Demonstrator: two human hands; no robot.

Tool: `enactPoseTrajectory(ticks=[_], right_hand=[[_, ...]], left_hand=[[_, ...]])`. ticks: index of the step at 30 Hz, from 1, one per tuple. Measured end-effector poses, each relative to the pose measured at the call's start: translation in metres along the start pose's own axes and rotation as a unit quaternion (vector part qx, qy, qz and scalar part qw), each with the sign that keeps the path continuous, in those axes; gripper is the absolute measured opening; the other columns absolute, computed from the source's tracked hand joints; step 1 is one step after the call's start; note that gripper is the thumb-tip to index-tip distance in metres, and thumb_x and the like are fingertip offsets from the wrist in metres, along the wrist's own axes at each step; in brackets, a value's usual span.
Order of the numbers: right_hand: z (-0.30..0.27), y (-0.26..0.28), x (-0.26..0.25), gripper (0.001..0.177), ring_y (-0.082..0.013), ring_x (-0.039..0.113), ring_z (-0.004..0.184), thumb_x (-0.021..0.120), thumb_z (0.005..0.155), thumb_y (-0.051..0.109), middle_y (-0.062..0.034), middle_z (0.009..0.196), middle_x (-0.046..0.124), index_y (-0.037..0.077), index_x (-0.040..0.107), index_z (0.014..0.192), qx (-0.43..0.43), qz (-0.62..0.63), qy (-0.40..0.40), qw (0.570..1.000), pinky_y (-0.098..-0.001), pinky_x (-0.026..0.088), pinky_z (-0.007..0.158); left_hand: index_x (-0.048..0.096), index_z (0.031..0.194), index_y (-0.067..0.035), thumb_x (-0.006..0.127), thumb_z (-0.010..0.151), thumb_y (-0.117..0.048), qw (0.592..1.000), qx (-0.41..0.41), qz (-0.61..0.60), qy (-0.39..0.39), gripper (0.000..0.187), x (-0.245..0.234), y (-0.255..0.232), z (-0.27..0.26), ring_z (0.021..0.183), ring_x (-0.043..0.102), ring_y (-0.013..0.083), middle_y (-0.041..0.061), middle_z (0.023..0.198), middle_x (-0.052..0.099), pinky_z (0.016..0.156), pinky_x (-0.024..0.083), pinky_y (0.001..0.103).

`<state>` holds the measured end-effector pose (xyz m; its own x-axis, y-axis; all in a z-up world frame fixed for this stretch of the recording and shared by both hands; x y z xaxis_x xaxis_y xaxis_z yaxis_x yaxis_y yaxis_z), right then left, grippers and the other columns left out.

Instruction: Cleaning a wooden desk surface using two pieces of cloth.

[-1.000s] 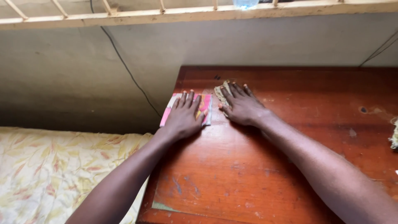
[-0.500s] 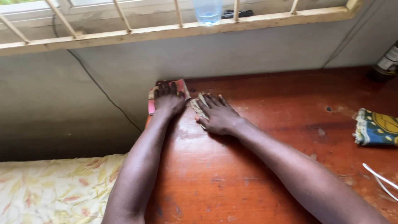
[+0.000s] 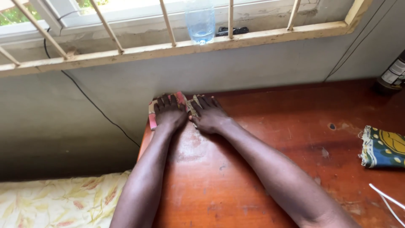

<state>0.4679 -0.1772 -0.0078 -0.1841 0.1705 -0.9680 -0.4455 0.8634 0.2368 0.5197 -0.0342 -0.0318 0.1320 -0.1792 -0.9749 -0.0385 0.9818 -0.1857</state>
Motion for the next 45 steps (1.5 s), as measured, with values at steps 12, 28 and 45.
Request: enactPoseTrajectory(ticks=[12, 28, 45], right_hand=[[0.012, -0.013, -0.002, 0.071, -0.0314, 0.009, 0.158, 0.027, 0.104, 0.051, -0.0151, 0.170, 0.013, 0.011, 0.018, 0.162, -0.060, -0.011, -0.025, 0.998, -0.0513, 0.004, 0.127], [-0.016, -0.081, -0.015, 0.066, -0.0352, 0.020, 0.155, 0.031, 0.106, 0.046, -0.0208, 0.165, 0.028, 0.004, 0.032, 0.157, -0.037, -0.022, -0.067, 0.997, -0.0511, 0.010, 0.126], [-0.056, -0.163, -0.037, 0.069, -0.0333, 0.021, 0.155, 0.032, 0.105, 0.047, -0.0177, 0.167, 0.026, 0.006, 0.027, 0.160, 0.056, -0.037, -0.100, 0.993, -0.0484, 0.013, 0.127]], left_hand=[[0.032, 0.159, -0.007, 0.025, 0.106, -0.046, 0.989, 0.146, -0.002, -0.018, 0.066, 0.027, -0.028, 0.009, 0.155, 0.019, 0.0383, 0.020, 0.167, 0.025, 0.124, 0.015, 0.056], [0.030, 0.159, -0.007, 0.029, 0.106, -0.045, 0.977, 0.207, -0.023, -0.041, 0.066, 0.037, -0.113, 0.000, 0.155, 0.025, 0.0363, 0.017, 0.167, 0.029, 0.123, 0.020, 0.055], [0.035, 0.156, -0.003, 0.028, 0.104, -0.039, 0.964, 0.253, -0.078, -0.036, 0.064, 0.040, -0.220, -0.017, 0.155, 0.024, 0.0398, 0.021, 0.165, 0.029, 0.124, 0.017, 0.057]])
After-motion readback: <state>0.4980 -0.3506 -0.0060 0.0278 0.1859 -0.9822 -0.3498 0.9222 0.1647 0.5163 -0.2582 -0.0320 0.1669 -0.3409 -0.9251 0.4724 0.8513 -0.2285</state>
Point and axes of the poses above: each hand's wrist, its own z-axis towards the middle knuckle, its own x-axis out of the palm, y = z × x, the point moved 10 cm from there along z, towards the middle knuckle
